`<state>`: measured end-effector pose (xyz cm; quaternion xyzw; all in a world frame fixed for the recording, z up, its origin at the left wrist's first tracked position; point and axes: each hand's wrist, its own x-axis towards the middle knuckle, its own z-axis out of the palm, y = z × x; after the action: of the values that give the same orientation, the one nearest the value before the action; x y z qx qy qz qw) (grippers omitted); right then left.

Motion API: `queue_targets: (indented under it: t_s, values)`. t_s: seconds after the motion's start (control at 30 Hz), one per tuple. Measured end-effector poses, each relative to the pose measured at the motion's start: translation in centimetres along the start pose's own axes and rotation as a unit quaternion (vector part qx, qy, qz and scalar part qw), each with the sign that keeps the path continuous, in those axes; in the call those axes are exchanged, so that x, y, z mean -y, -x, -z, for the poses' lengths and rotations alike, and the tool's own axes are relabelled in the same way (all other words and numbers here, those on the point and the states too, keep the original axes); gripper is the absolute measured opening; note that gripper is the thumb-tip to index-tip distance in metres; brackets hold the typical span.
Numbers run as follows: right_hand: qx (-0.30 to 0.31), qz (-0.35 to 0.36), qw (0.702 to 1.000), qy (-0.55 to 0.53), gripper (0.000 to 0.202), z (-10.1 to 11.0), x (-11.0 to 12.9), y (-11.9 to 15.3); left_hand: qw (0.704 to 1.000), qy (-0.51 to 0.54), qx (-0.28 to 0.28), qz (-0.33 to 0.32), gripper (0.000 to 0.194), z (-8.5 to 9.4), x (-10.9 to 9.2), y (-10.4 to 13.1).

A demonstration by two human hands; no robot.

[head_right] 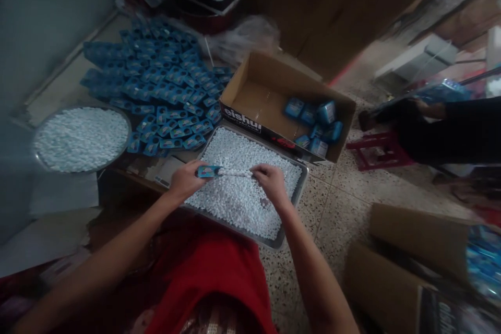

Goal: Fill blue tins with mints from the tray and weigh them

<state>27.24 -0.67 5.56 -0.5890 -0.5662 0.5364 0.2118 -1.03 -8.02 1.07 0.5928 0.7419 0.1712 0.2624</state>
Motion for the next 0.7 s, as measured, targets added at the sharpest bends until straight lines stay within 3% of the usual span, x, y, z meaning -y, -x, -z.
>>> queue_targets:
  t_s: [0.1,0.23,0.33,0.4,0.5,0.6,0.7]
  values:
    - [-0.009,0.063,0.988,0.139,0.019,0.2,3.0,0.4,1.000,0.000,0.010,-0.003,0.032,-0.3,-0.8,0.2]
    - [-0.009,0.109,0.947,0.302,0.022,-0.3,6.5,1.2,1.000,0.007,0.014,-0.004,0.032,-0.8,-1.3,0.3]
    - [-0.010,0.119,0.930,0.348,0.023,-0.9,8.0,1.9,1.000,0.012,0.006,-0.016,0.031,-1.3,-1.1,0.2]
    - [-0.019,0.136,0.934,0.330,0.023,-0.5,7.6,2.5,0.999,0.038,0.009,-0.029,0.033,-1.7,-0.5,0.1]
    - [-0.066,0.111,0.960,0.250,0.023,2.3,3.7,3.0,0.992,0.122,0.022,0.003,0.038,-2.1,0.8,-0.1]
    - [-0.158,-0.001,0.973,0.166,0.028,5.9,-3.0,2.4,0.981,0.182,0.024,0.058,0.044,-2.3,1.8,0.0]
    - [-0.203,-0.092,0.971,0.087,0.035,6.1,-8.9,0.4,0.986,0.159,0.007,0.054,0.041,-1.9,2.1,0.1]
